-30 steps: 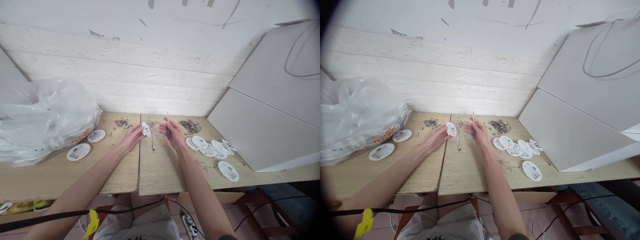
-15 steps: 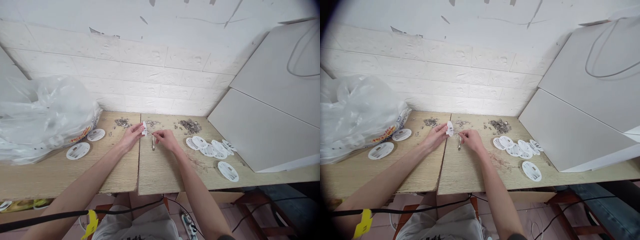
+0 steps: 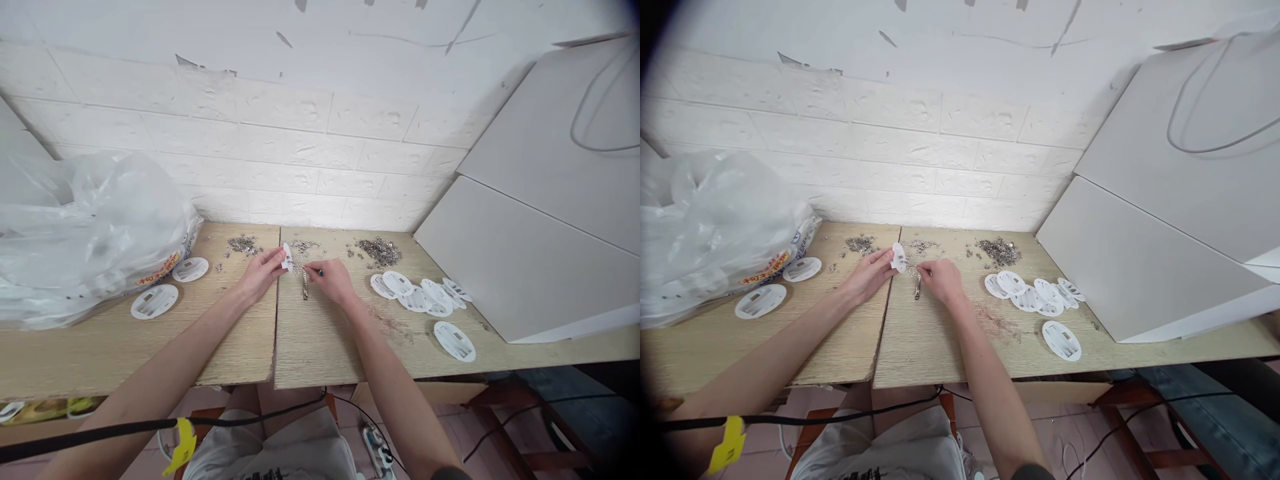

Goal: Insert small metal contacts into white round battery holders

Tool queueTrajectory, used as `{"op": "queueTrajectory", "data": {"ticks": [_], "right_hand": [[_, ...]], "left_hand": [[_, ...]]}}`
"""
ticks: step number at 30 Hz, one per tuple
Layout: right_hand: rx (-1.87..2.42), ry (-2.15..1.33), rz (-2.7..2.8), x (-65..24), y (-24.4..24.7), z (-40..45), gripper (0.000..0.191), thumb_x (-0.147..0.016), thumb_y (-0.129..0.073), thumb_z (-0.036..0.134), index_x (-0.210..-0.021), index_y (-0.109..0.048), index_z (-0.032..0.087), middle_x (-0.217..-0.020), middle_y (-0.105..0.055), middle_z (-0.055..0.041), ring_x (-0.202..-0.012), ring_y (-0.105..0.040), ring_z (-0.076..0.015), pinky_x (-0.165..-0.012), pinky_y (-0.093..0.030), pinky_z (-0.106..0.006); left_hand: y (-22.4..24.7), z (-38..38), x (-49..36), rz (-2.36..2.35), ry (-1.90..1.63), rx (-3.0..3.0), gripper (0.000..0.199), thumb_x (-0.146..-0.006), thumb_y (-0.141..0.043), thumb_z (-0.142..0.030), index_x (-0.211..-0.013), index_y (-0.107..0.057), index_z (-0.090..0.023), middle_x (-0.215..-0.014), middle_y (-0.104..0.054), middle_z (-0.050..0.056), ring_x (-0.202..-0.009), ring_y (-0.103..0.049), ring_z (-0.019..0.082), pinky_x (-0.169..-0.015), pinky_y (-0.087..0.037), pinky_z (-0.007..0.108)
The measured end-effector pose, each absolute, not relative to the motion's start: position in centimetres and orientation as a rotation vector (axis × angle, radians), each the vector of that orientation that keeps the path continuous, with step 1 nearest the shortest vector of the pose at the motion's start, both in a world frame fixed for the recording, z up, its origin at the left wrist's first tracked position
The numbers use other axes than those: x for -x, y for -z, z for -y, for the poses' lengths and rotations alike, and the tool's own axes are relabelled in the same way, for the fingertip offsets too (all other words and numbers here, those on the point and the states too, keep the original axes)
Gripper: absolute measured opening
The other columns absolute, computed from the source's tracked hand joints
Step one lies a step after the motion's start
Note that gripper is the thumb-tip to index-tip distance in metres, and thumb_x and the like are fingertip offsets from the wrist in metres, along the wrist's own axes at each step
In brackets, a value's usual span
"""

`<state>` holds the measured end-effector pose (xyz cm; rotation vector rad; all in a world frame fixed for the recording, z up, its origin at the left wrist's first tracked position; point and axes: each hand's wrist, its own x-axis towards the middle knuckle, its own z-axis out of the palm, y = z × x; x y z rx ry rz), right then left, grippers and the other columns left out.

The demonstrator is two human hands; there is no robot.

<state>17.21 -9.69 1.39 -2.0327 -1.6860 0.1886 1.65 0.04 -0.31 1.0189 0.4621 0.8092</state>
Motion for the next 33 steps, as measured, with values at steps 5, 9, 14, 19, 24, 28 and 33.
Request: {"op": "queueTrajectory", "data": {"ticks": [5,9,14,19,24,28,33], "right_hand": [[2.057,-0.157,1.695,-17.1,-1.6,9.8,0.027,-0.091,-0.047,0.030,-0.095,-0.073,0.025,-0.079,-0.072,-0.0020,-0.074,-0.063,-0.0154,-0.063,-0.035,-0.022],[2.047,-0.146,1.706,-17.3,-1.6,9.8,0.027,-0.091,-0.047,0.031,-0.096,-0.073,0.026,-0.079,-0.072,-0.0019,-0.074,-0.062,-0.0150,-0.063,-0.034,-0.021],[2.044,-0.140,1.710,-17.3,-1.6,9.8,0.027,-0.091,-0.046,0.030,-0.087,-0.073,0.024,-0.075,-0.070,-0.0017,-0.068,-0.059,-0.0136,-0.059,-0.030,-0.021],[2.054,-0.107,1.726,-17.1,-1.7,9.9,0.028,-0.090,-0.047,0.029,-0.075,-0.070,0.021,-0.069,-0.067,-0.0010,-0.060,-0.052,-0.0119,-0.056,-0.025,-0.022],[2.093,-0.061,1.772,-17.0,-1.7,10.0,0.030,-0.090,-0.045,0.027,-0.069,-0.065,0.019,-0.066,-0.064,-0.0011,-0.058,-0.048,-0.0114,-0.055,-0.021,-0.023],[2.137,0.023,1.836,-16.6,-1.5,10.0,0.032,-0.089,-0.042,0.025,-0.067,-0.064,0.019,-0.065,-0.062,-0.0010,-0.058,-0.045,-0.0117,-0.054,-0.019,-0.025],[2.232,0.195,1.915,-15.9,-1.9,10.3,0.026,-0.087,-0.043,0.019,-0.073,-0.065,0.020,-0.074,-0.065,-0.0022,-0.061,-0.048,-0.0129,-0.054,-0.018,-0.027]], "left_hand": [[0.6,-0.2,-1.6,-0.449,-0.800,-1.034,0.031,-0.071,-0.076,-0.035,-0.094,-0.071,-0.015,-0.093,-0.067,0.008,-0.088,-0.060,0.016,-0.085,-0.047,0.031],[0.6,-0.2,-1.5,-0.440,-0.791,-1.047,0.031,-0.073,-0.074,-0.036,-0.095,-0.070,-0.015,-0.094,-0.067,0.008,-0.088,-0.060,0.016,-0.085,-0.047,0.031],[0.5,-0.1,-1.6,-0.442,-0.803,-1.018,0.028,-0.073,-0.074,-0.035,-0.090,-0.070,-0.014,-0.092,-0.068,0.007,-0.087,-0.060,0.016,-0.084,-0.048,0.030],[0.4,0.0,-1.6,-0.466,-0.815,-0.980,0.026,-0.072,-0.075,-0.033,-0.089,-0.070,-0.014,-0.092,-0.068,0.008,-0.087,-0.061,0.016,-0.084,-0.049,0.031],[0.3,0.2,-1.6,-0.475,-0.805,-1.009,0.031,-0.071,-0.075,-0.034,-0.093,-0.070,-0.013,-0.094,-0.068,0.009,-0.088,-0.061,0.016,-0.086,-0.048,0.031],[0.0,0.4,-1.5,-0.501,-0.803,-1.025,0.033,-0.070,-0.076,-0.033,-0.096,-0.070,-0.013,-0.093,-0.068,0.009,-0.088,-0.061,0.017,-0.087,-0.047,0.033],[-0.2,0.7,-1.5,-0.542,-0.809,-1.036,0.034,-0.068,-0.078,-0.033,-0.093,-0.069,-0.012,-0.090,-0.068,0.009,-0.085,-0.062,0.017,-0.086,-0.049,0.034]]}}
